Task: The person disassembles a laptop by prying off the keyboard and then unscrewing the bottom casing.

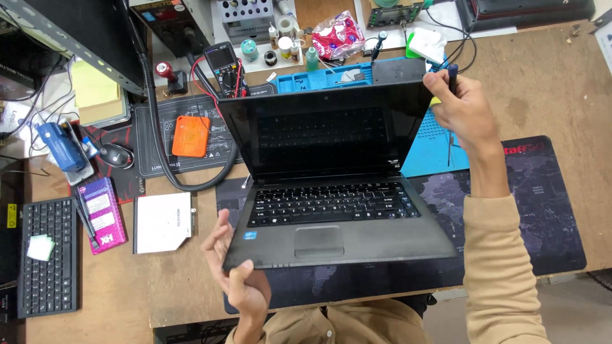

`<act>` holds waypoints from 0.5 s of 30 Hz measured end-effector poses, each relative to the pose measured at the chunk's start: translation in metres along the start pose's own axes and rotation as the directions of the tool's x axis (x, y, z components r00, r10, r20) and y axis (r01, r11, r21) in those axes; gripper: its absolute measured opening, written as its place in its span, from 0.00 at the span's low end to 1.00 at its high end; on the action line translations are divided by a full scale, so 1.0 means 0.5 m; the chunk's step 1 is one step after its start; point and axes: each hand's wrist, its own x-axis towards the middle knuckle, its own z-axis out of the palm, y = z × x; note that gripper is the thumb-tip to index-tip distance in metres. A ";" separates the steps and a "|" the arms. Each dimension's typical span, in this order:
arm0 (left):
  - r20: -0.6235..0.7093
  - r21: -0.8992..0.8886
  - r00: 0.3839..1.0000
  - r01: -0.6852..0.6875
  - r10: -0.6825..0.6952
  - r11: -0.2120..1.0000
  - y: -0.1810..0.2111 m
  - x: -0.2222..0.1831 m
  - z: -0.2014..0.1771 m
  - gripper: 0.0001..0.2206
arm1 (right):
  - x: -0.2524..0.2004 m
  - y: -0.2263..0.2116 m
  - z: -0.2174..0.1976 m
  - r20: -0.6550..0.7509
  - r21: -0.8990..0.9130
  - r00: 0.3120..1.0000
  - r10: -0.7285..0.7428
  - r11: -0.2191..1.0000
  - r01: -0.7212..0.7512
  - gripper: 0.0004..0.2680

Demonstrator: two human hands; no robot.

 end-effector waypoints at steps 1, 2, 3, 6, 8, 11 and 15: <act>-0.002 0.000 1.000 0.001 -0.001 1.000 0.000 -0.011 -0.008 0.22 | 0.005 0.003 0.004 0.002 -0.002 1.000 0.000 1.000 0.000 0.11; 0.006 0.044 1.000 0.029 -0.029 0.999 -0.001 -0.020 -0.017 0.23 | 0.011 0.006 0.008 -0.025 -0.008 1.000 0.001 1.000 -0.001 0.12; 0.012 0.089 0.998 0.056 -0.058 0.994 -0.001 -0.029 -0.026 0.25 | 0.016 0.009 0.013 -0.051 -0.014 0.999 0.001 1.000 -0.002 0.13; -0.049 -0.013 0.966 0.255 -0.255 0.967 -0.005 -0.060 -0.038 0.31 | 0.053 0.055 0.017 -0.107 0.005 0.994 0.005 1.000 -0.005 0.15; -0.083 -0.078 0.914 0.391 -0.396 0.917 -0.022 -0.069 -0.053 0.37 | 0.072 0.078 0.017 -0.124 0.001 0.992 0.002 1.000 -0.002 0.16; -0.119 -0.132 0.781 0.599 -0.613 0.790 -0.057 -0.089 -0.082 0.42 | 0.087 0.108 0.023 -0.169 -0.001 0.985 -0.028 1.000 0.028 0.17; -0.176 -0.221 0.508 0.814 -0.843 0.537 -0.193 -0.154 -0.187 0.38 | 0.060 0.109 0.047 -0.307 -0.027 0.948 -0.077 0.997 0.073 0.17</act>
